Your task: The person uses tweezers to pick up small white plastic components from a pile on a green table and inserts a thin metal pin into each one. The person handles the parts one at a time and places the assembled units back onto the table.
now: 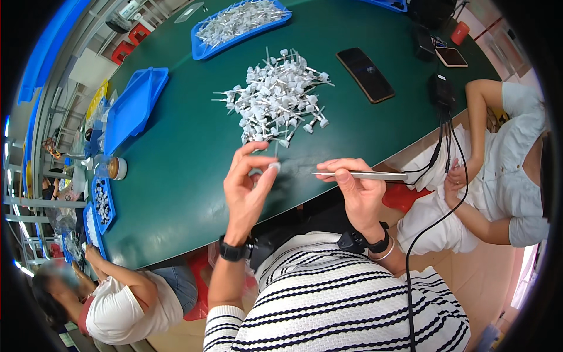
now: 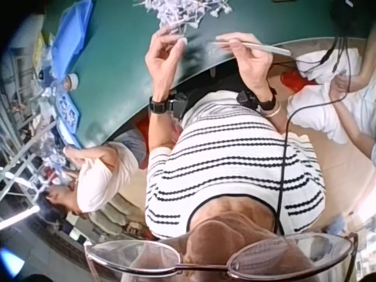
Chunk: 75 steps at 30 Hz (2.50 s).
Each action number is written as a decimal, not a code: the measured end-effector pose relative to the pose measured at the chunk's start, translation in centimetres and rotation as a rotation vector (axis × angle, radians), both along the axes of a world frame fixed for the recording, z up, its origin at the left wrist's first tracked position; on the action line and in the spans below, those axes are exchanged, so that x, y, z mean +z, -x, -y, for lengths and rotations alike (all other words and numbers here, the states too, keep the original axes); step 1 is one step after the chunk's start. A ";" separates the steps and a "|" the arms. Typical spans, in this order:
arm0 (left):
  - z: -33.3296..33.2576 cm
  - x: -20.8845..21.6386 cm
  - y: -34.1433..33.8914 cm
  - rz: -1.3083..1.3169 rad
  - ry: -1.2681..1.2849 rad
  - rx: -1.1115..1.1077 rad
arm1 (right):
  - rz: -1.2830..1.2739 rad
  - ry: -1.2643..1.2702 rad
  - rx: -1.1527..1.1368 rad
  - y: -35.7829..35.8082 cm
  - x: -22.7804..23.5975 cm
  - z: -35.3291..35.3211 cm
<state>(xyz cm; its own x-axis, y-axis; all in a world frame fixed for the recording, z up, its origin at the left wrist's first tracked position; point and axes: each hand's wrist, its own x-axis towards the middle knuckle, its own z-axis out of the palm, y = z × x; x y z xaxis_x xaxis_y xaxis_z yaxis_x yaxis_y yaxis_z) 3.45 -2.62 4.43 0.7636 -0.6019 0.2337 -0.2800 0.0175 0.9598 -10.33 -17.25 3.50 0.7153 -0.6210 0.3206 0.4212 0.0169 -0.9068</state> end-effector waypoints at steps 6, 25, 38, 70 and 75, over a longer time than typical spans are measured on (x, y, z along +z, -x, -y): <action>-2.2 -2.7 3.0 -0.475 0.161 0.004 | 0.028 0.058 0.067 -1.7 -0.3 -3.4; -2.3 -3.6 3.6 -0.538 0.177 -0.001 | -0.073 0.099 0.055 -2.5 -1.7 -3.8; -1.8 -3.8 4.4 -0.443 0.144 0.059 | -0.073 0.098 -0.004 -2.9 -1.8 -3.7; -1.9 -3.9 4.6 -0.486 0.178 0.032 | -0.101 0.272 -0.037 -2.7 -1.3 -3.6; -2.0 -4.1 4.7 -0.485 0.179 0.032 | -0.133 0.350 -0.068 -2.8 -1.3 -3.4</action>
